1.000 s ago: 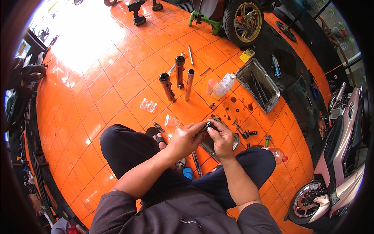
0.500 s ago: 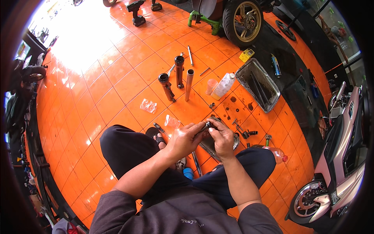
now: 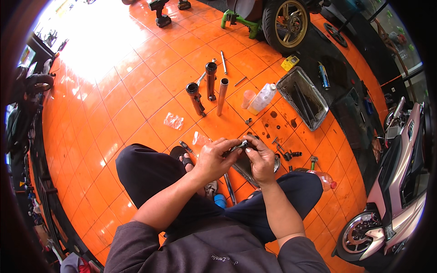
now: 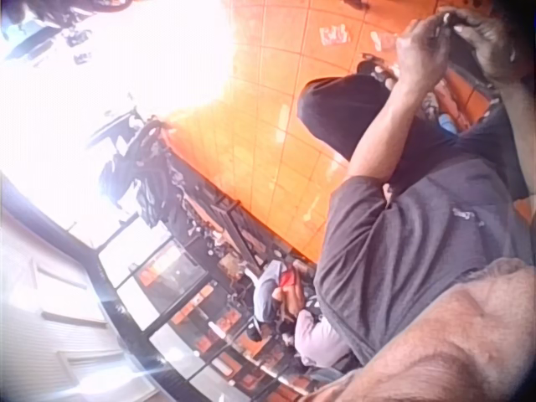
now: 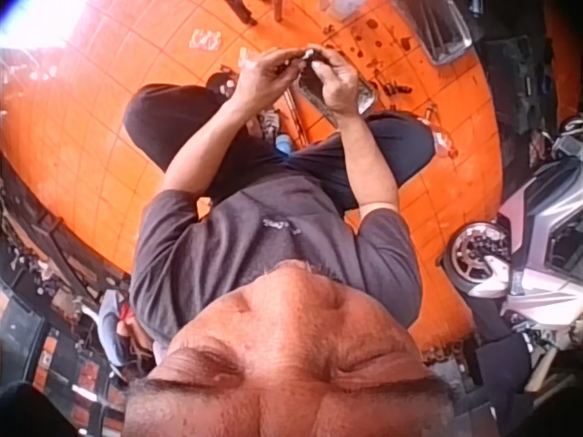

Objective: The person pours green liquid from a bottle into a motorcycle fork component, cleans internal parts, and assembles a spring and damper rod into the fork tube by hand.

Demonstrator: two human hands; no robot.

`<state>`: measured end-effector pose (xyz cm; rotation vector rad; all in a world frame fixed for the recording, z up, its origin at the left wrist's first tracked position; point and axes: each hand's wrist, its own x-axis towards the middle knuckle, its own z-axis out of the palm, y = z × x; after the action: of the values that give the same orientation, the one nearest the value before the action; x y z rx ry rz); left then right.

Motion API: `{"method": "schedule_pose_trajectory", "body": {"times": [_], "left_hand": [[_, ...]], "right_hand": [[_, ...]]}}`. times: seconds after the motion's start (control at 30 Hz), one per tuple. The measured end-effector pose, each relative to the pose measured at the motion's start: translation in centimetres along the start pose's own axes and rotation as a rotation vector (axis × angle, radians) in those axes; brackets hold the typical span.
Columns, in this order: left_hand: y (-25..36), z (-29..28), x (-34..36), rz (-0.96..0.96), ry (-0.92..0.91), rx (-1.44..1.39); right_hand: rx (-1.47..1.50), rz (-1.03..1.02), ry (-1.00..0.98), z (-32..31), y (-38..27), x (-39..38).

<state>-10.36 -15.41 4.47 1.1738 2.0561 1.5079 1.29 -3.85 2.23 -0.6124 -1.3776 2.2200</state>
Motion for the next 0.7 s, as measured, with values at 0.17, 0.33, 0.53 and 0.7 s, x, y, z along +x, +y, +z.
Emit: {"method": "schedule_pose_trajectory", "body": {"times": [0.17,0.33,0.53,0.7], "left_hand": [[-0.07,0.07,-0.06,-0.007,0.018,0.002],[-0.09,0.08,-0.13,-0.016,0.017,0.006],[-0.27,0.18,-0.22,-0.007,0.014,0.036],[-0.39,0.32,-0.30,0.015,0.023,0.040]], "right_hand": [[0.009,0.021,0.002,0.09,0.09,-0.15],[-0.027,-0.027,0.016,0.21,0.40,-0.09],[-0.074,-0.035,0.030,0.38,0.47,-0.06],[-0.102,-0.040,0.032,0.56,0.32,-0.06]]}}
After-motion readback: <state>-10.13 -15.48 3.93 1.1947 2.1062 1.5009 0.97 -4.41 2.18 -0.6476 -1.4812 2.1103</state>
